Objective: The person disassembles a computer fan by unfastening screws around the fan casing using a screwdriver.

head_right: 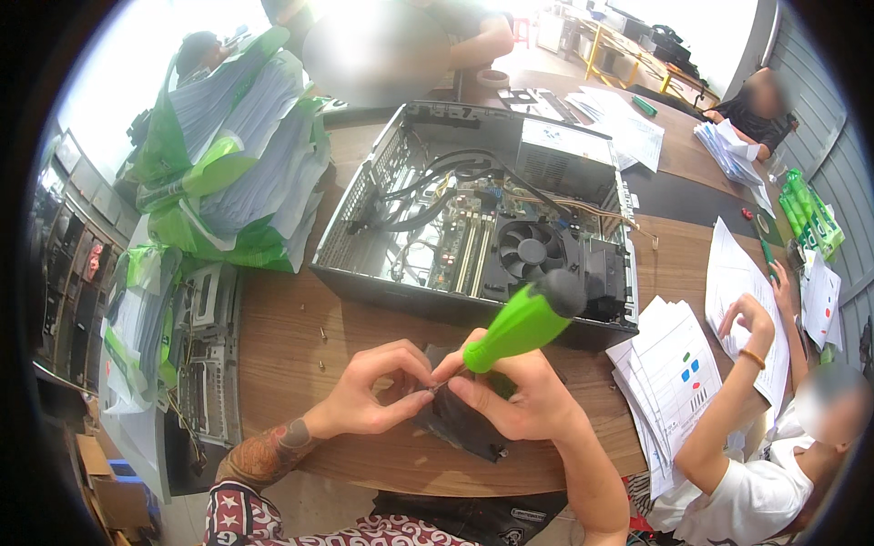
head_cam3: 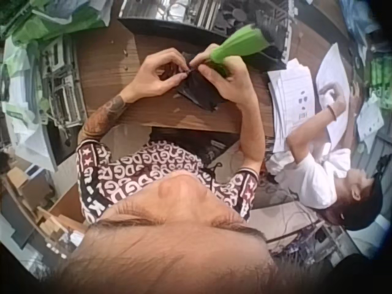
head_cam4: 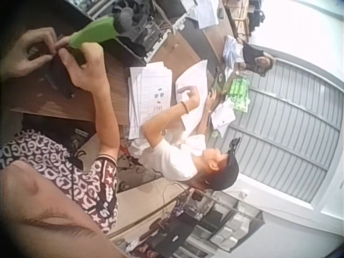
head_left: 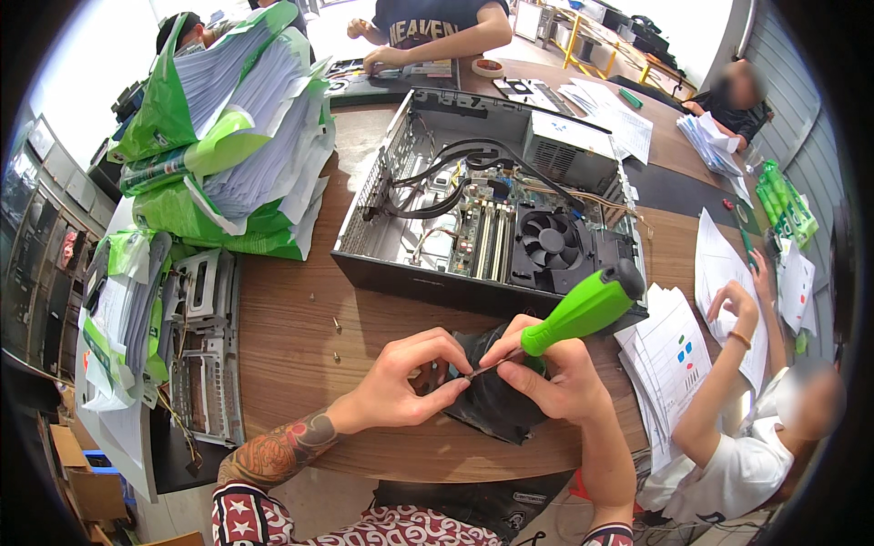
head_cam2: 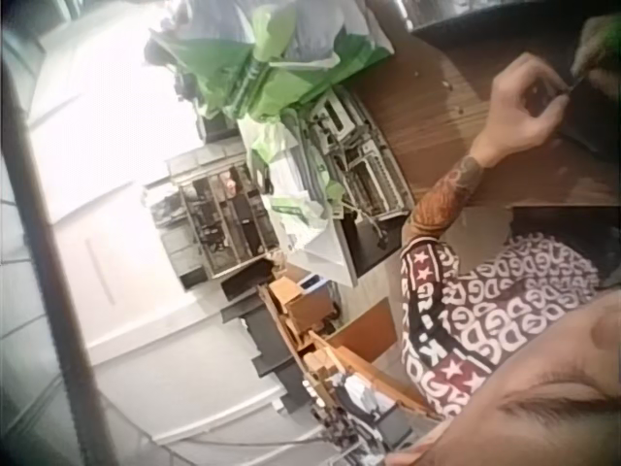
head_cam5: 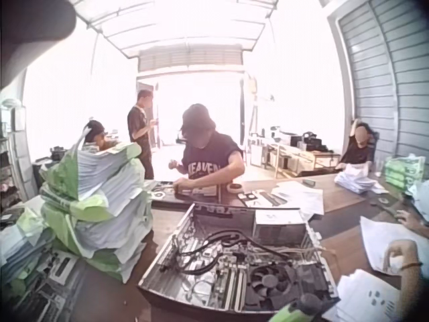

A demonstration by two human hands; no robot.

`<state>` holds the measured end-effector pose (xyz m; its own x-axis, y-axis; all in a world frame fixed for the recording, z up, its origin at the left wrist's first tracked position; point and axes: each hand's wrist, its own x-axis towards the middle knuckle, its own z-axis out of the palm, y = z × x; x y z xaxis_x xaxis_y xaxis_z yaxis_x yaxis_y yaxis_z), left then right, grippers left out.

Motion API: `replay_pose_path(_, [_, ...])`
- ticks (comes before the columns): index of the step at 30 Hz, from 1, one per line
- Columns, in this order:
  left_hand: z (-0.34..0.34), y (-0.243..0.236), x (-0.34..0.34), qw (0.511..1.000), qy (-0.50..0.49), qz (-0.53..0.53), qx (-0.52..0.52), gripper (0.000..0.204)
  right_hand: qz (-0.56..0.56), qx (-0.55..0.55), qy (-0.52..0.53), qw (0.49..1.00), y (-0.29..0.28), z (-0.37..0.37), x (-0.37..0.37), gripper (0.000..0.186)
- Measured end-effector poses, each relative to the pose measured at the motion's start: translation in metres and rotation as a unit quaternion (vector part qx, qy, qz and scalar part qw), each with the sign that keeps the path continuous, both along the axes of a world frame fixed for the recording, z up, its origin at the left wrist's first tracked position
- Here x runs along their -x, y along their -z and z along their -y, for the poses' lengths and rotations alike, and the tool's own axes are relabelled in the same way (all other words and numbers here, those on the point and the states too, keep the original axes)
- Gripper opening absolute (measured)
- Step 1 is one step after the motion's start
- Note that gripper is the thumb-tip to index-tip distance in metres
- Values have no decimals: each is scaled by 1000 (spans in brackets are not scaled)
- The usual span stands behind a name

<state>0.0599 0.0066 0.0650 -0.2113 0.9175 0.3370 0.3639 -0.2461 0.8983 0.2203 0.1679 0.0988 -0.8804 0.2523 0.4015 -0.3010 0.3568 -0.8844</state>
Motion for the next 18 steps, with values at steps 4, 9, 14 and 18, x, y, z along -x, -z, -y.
replay_pose_path(4, [0, -2, 0, 1000, 6, 6, 13, 14, 4, -4, -2, 1000, 6, -2, -1, 15])
replay_pose_path(9, [0, 0, 2, 1000, 12, -4, 5, 14, 7, 31, 38, 999, 9, 1, -2, 16])
replay_pose_path(14, [1, 1, 2, 1000, 18, -6, -4, 16, 30, 11, 57, 998, 13, -2, -3, 22])
replay_pose_path(18, [0, -1, 2, 1000, 20, -13, 0, 17, -17, -41, 52, 998, 12, 0, -2, 19])
